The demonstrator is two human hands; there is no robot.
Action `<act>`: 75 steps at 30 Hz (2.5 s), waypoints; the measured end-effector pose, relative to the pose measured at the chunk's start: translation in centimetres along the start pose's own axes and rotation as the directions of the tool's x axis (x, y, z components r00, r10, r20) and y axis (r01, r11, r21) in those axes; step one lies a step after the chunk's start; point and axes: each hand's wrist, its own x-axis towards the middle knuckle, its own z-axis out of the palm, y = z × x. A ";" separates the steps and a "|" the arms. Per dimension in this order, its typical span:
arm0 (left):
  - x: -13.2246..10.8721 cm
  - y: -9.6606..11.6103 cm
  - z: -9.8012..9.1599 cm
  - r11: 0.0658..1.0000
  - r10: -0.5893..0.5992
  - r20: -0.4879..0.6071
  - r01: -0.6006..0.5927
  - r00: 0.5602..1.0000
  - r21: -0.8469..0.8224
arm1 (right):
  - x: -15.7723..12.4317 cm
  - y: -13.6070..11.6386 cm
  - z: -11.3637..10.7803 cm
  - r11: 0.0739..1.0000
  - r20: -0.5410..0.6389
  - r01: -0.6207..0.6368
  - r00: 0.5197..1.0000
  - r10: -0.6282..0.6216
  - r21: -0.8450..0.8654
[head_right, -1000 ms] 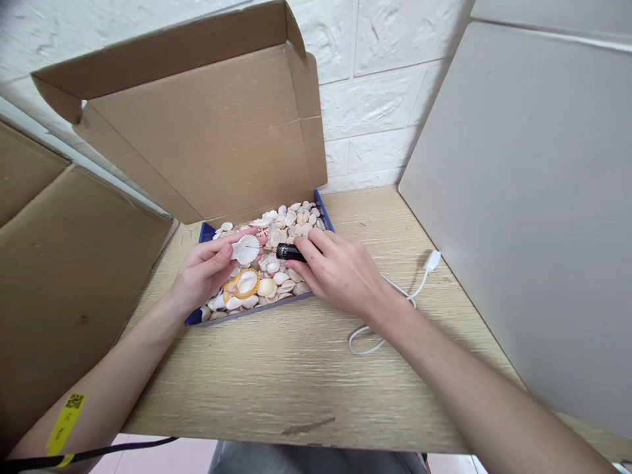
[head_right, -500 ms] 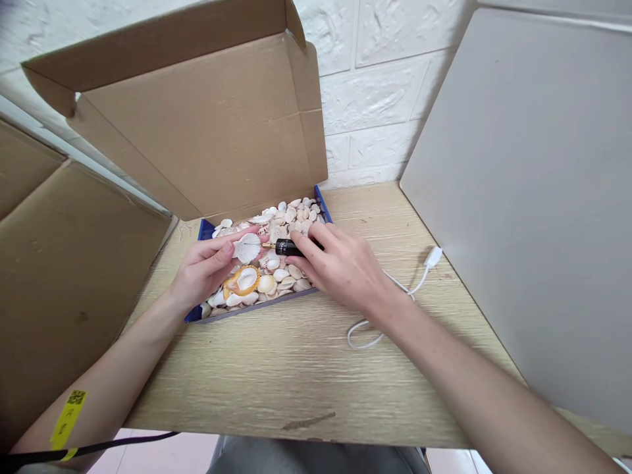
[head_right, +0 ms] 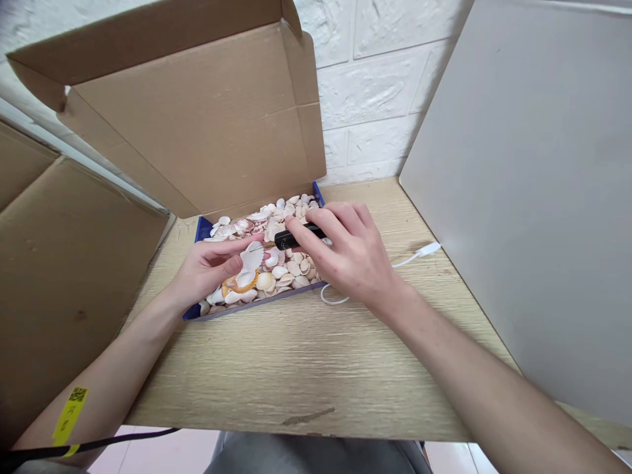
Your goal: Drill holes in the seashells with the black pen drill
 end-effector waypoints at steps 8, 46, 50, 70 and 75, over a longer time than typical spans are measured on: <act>0.1 0.1 0.1 0.999 0.036 0.006 -0.036 0.999 0.006 | -0.3 -0.2 0.6 0.986 0.206 -0.161 0.967 0.148 0.047; 0.2 0.4 0.4 1.000 -0.001 -0.082 0.002 0.997 0.014 | -0.5 -1.1 0.8 0.987 0.162 -0.128 0.981 0.111 0.100; 0.2 0.4 0.5 0.999 0.007 -0.086 -0.004 0.996 0.032 | -0.5 -1.6 0.8 0.982 0.207 -0.143 0.971 0.115 0.122; 0.0 0.3 0.6 0.999 0.022 -0.166 -0.027 0.986 -0.026 | -0.2 -2.3 0.9 0.968 0.287 -0.163 0.952 0.103 0.193; 0.0 0.3 0.7 1.000 0.005 -0.171 -0.010 0.985 -0.029 | -0.1 -2.2 1.0 0.957 0.284 -0.146 0.956 0.072 0.249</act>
